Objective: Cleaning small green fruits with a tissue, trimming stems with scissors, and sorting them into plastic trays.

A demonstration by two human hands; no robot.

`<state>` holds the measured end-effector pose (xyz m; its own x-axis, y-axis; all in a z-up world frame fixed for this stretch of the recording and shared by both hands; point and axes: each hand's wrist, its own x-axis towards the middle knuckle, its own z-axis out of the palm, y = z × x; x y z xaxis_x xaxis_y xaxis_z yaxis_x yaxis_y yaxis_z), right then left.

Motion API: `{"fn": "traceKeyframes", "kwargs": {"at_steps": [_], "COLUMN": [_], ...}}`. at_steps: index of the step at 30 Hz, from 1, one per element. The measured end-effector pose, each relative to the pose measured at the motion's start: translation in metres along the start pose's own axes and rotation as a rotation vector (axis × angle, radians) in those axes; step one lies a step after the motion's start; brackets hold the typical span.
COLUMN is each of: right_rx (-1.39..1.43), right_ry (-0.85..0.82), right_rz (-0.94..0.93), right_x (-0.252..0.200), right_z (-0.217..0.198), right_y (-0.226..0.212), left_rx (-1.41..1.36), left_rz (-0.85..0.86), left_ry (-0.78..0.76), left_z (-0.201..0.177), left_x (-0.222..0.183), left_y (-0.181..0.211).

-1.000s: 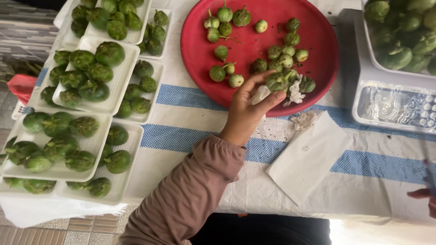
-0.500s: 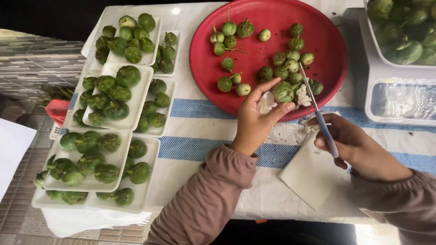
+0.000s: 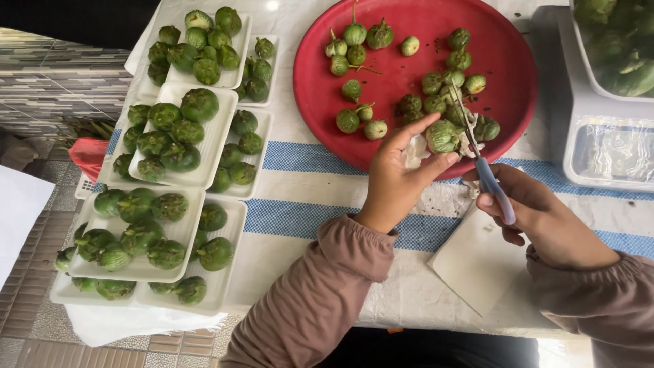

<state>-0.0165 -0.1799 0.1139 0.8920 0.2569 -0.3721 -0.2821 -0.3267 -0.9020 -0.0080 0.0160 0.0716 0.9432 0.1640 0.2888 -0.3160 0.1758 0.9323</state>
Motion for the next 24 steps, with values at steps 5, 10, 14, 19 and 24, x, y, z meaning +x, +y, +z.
{"fn": "traceKeyframes", "kwargs": {"at_steps": [5, 10, 14, 19, 24], "right_rx": [0.020, 0.002, 0.013, -0.006, -0.025], "right_ry": [-0.010, -0.033, -0.030, -0.052, -0.055], "right_rz": [-0.022, -0.015, -0.023, -0.048, -0.034], "right_x": [0.005, 0.004, 0.005, 0.005, 0.007], "right_z": [-0.006, -0.005, -0.005, -0.008, -0.010], "right_y": [0.010, 0.010, 0.011, 0.011, 0.012], "left_rx": [0.011, -0.118, -0.009, 0.048, 0.158], "left_rz": [0.015, -0.017, -0.020, -0.019, 0.016], "left_ry": [0.021, 0.023, 0.024, 0.037, 0.002], "left_z": [0.002, 0.003, 0.003, 0.002, -0.002], "left_x": [-0.001, 0.000, -0.001, 0.000, 0.000], "left_y": [-0.001, -0.006, -0.003, -0.004, -0.002]}}
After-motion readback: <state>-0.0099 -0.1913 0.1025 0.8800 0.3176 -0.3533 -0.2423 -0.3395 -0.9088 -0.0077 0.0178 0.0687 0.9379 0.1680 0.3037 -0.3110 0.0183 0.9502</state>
